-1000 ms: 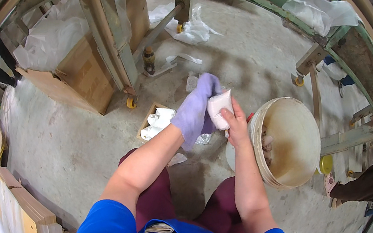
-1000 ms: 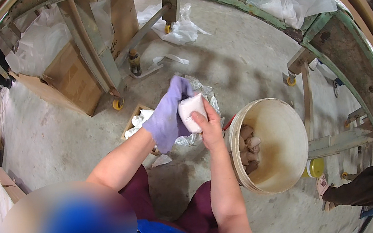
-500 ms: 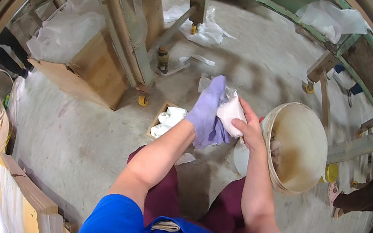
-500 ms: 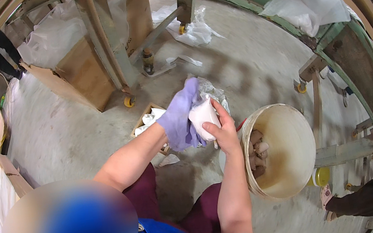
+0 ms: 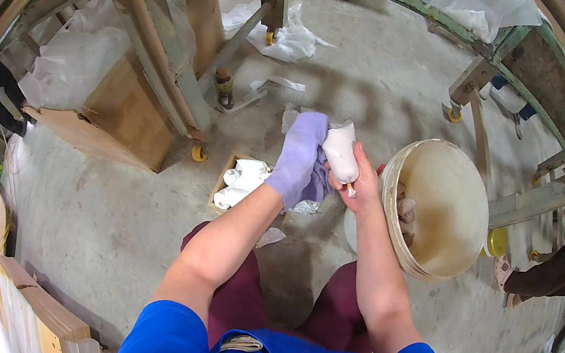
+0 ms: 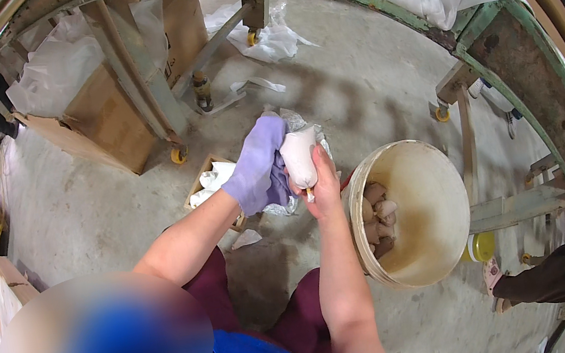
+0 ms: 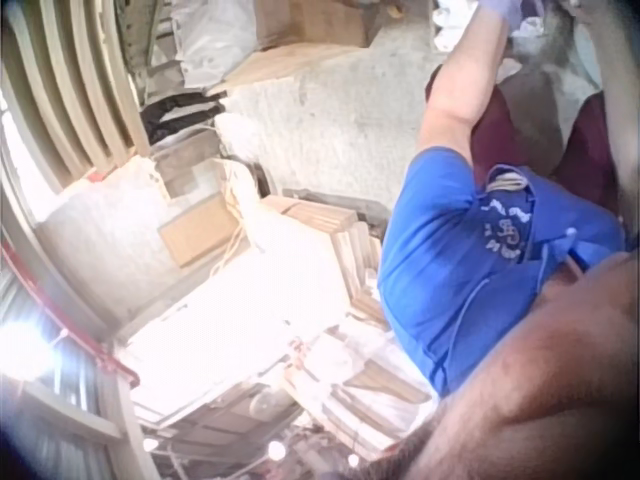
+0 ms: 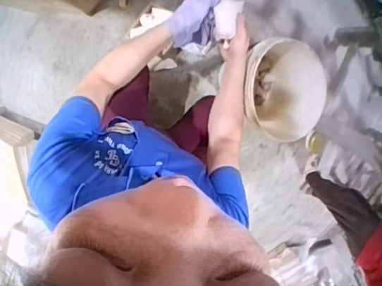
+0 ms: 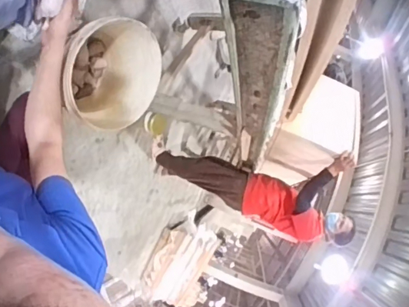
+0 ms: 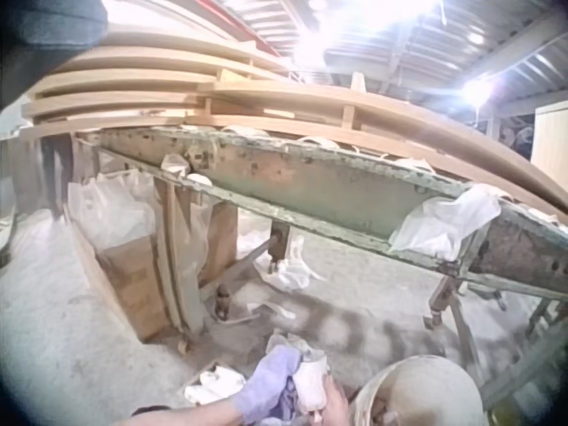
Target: The person wipes the surface of a large wooden panel with a cloth and a white pad. They then move to a bucket, pick up white pads, and wipe them with a cloth before placing them into a small wooden box.
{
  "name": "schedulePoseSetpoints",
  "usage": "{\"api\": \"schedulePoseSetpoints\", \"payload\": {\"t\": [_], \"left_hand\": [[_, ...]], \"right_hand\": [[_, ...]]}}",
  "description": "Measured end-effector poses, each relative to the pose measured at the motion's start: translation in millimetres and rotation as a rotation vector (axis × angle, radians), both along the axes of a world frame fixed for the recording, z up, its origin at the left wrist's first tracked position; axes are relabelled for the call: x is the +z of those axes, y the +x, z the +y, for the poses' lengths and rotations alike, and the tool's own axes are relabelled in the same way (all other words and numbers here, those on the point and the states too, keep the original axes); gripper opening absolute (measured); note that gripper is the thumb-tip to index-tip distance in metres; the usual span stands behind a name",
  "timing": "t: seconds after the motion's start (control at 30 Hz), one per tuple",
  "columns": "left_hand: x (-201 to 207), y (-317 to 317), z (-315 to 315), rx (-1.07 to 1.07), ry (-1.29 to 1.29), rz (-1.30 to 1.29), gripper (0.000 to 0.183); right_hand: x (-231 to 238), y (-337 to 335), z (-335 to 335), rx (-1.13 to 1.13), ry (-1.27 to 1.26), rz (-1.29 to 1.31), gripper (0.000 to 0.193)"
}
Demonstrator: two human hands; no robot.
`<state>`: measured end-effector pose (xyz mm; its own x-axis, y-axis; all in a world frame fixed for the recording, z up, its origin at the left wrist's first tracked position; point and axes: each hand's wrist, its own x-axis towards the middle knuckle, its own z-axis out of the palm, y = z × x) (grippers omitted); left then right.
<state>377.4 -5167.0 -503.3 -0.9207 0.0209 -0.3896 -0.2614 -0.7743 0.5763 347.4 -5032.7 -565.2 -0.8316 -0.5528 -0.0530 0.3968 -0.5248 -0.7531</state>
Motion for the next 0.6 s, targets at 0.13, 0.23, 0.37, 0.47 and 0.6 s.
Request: {"api": "schedulePoseSetpoints", "payload": {"t": [0.13, 0.23, 0.37, 0.47, 0.6], "left_hand": [[4, 7, 12, -0.035, -1.543, 0.279, 0.022], [-14, 1, 36, 0.025, -1.807, 0.446, 0.025], [-62, 6, 24, 0.428, -1.476, 0.534, 0.026], [-64, 5, 19, 0.444, -1.518, 0.517, 0.027], [-34, 5, 15, 0.046, -1.620, 0.278, 0.028]], "right_hand": [[-13, 0, -10, -0.321, 0.101, 0.041, 0.045], [-20, -5, -8, -0.561, 0.243, 0.151, 0.050], [-9, 21, -39, -0.524, 0.559, 0.537, 0.047], [-6, 26, -38, -0.578, 0.575, 0.562, 0.052], [-15, 14, -30, -0.654, 0.581, 0.640, 0.051]]}}
